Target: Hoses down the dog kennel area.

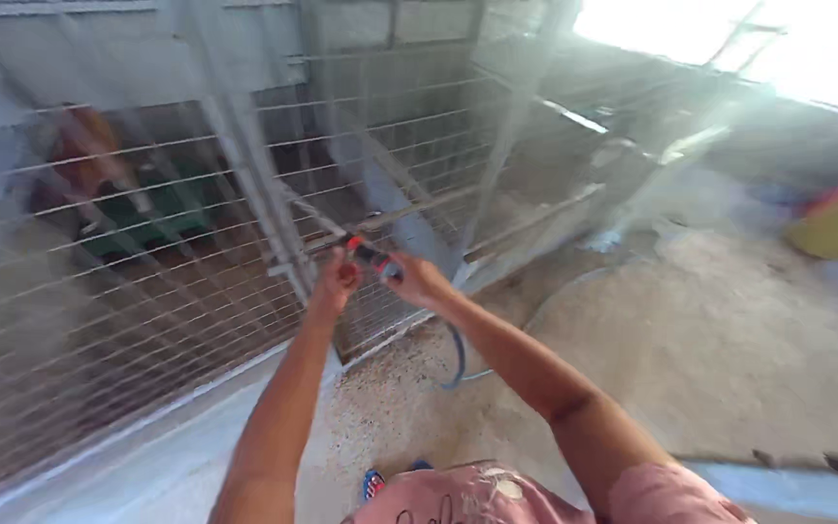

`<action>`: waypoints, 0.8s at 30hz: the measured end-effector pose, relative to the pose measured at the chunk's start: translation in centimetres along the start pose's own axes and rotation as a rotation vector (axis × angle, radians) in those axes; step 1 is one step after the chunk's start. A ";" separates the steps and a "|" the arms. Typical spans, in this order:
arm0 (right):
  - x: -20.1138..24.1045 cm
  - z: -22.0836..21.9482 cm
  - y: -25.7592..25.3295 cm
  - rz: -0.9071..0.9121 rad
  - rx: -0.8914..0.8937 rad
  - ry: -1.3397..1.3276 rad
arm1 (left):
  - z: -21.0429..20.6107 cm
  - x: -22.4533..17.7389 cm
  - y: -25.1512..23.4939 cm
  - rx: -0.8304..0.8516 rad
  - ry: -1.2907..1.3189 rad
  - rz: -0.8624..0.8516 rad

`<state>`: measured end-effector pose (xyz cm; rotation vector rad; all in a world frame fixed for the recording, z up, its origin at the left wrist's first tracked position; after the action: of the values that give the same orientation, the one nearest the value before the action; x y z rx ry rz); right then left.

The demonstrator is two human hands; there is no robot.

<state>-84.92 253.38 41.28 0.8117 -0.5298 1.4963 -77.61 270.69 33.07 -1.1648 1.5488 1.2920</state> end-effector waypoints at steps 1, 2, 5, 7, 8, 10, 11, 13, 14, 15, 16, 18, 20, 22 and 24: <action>-0.4 -0.2 0.9 0.018 -0.012 -0.007 | -0.6 0.1 -1.5 -0.004 0.017 -0.008; -0.6 -0.3 1.6 0.024 -0.001 -0.009 | -1.1 0.2 -2.8 0.006 0.035 -0.014; -1.7 -0.2 3.1 0.008 0.073 0.001 | -3.5 0.0 -3.1 -0.022 -0.003 0.002; -3.1 0.2 3.7 -0.013 0.084 -0.033 | -4.9 -0.4 -1.4 0.000 0.003 0.066; -3.9 0.3 4.1 -0.014 0.071 -0.059 | -5.6 -0.5 -0.4 0.044 0.008 0.095; -5.7 0.1 4.9 0.002 0.010 -0.065 | -7.0 -0.5 1.2 0.153 0.018 0.120; -6.5 -0.1 5.2 0.012 -0.012 -0.071 | -7.7 -0.6 1.8 0.188 0.021 0.131; -7.9 -0.4 5.8 0.062 -0.025 -0.141 | -9.2 -0.7 2.6 0.166 0.059 0.145; -8.5 -0.5 6.0 0.095 -0.019 -0.183 | -9.8 -0.5 2.6 0.152 0.093 0.142; -9.0 -0.6 6.2 0.128 -0.010 -0.214 | -10.1 0.0 2.5 0.151 0.131 0.132; -9.2 -0.6 6.4 0.150 0.009 -0.237 | -10.4 0.3 2.5 0.157 0.164 0.126; -9.6 -0.5 6.8 0.202 0.026 -0.283 | -10.4 0.7 2.4 0.208 0.239 0.131; -10.4 -0.1 6.9 0.234 0.016 -0.332 | -10.4 1.1 2.6 0.285 0.273 0.094; -11.0 1.1 7.0 0.202 -0.026 -0.413 | -9.5 3.1 2.8 0.481 0.239 -0.046; -11.0 3.1 6.7 0.182 -0.096 -0.513 | -9.2 6.0 3.6 0.754 -0.034 -0.064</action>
<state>-91.40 243.11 35.94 1.1001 -1.0727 1.4098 -82.85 260.93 29.86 -0.6878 1.7286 0.5740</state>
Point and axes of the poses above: each hand's wrist, its own y-axis away from the middle knuckle, its own z-axis out of the back of the hand, x = y × z, the point moved 1 cm from there along -y, towards the middle knuckle, and after that the axes turned 9 degrees about -y, right-handed, at the moved point
